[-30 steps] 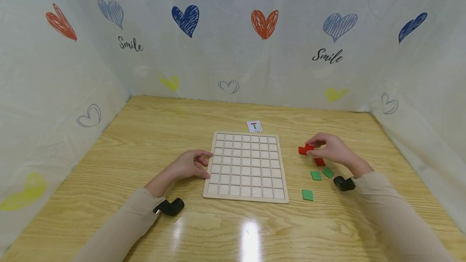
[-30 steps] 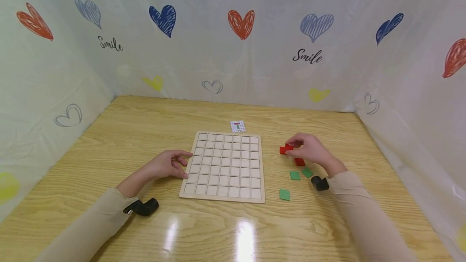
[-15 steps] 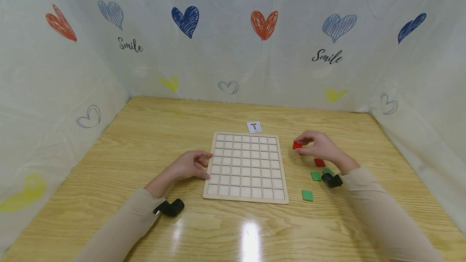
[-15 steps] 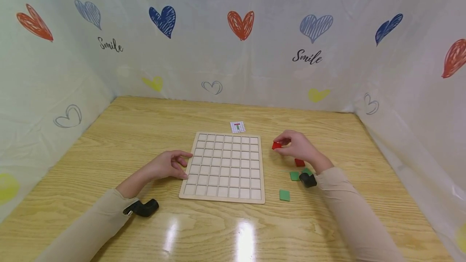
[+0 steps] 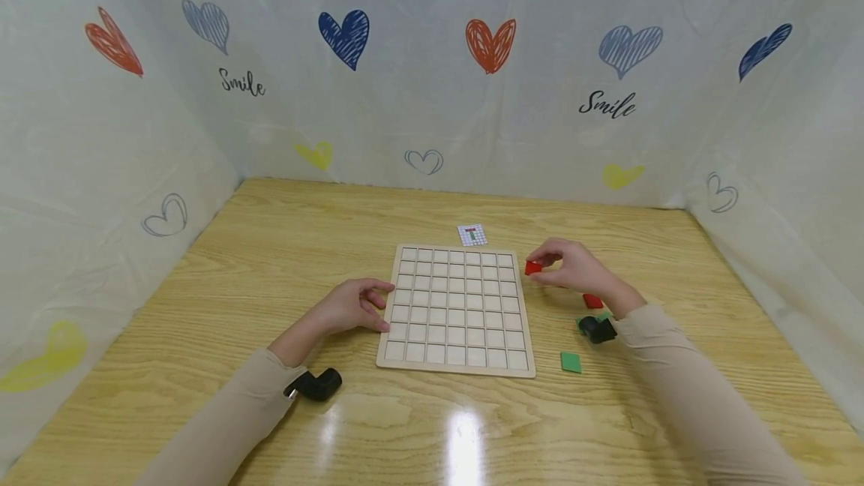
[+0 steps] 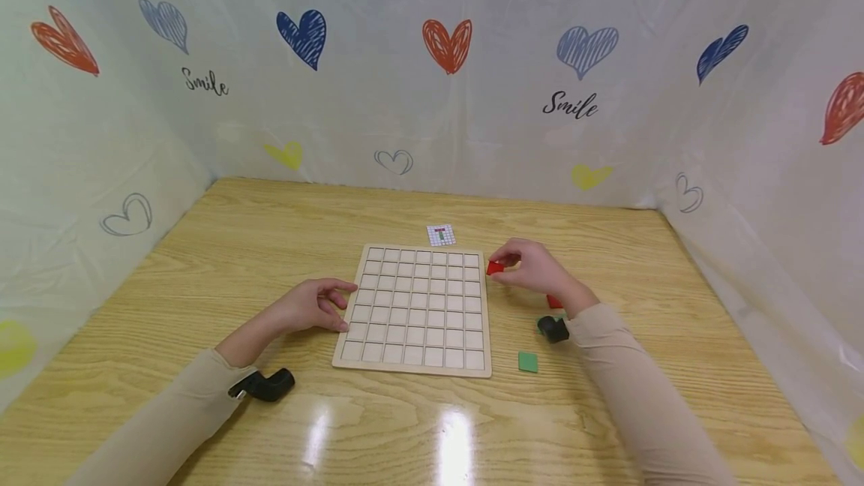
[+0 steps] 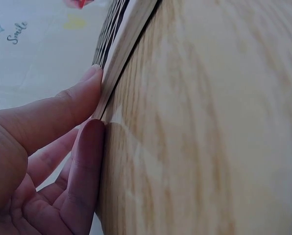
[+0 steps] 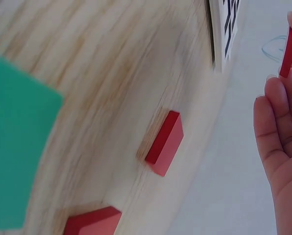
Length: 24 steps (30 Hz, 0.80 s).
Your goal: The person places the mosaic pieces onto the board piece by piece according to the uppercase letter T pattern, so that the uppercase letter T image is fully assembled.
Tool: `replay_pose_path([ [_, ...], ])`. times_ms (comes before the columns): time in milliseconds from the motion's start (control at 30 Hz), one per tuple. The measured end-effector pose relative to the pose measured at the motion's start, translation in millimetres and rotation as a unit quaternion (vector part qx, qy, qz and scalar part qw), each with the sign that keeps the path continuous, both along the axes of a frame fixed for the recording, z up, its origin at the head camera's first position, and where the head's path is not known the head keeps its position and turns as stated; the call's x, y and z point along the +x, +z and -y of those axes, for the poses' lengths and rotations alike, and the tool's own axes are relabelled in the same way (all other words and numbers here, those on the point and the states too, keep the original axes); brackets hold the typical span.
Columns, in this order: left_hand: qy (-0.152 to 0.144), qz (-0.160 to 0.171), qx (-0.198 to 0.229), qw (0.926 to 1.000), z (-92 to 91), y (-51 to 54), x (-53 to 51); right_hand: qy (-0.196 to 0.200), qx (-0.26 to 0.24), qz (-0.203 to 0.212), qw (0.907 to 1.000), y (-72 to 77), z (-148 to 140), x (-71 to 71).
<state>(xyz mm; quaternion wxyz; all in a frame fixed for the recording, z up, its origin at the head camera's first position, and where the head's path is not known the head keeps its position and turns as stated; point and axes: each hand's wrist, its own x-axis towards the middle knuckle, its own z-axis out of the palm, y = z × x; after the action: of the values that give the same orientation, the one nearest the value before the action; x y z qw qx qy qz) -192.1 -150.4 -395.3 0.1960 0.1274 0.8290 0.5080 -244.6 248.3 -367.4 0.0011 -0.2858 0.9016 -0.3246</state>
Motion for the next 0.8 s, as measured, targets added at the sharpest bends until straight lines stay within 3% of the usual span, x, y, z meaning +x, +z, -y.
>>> replay_pose_path([
  [800,0.005,0.006,-0.004,1.0,-0.2,-0.5,-0.5,0.038,-0.016,0.012,0.9991,2.1,41.7,-10.5],
])
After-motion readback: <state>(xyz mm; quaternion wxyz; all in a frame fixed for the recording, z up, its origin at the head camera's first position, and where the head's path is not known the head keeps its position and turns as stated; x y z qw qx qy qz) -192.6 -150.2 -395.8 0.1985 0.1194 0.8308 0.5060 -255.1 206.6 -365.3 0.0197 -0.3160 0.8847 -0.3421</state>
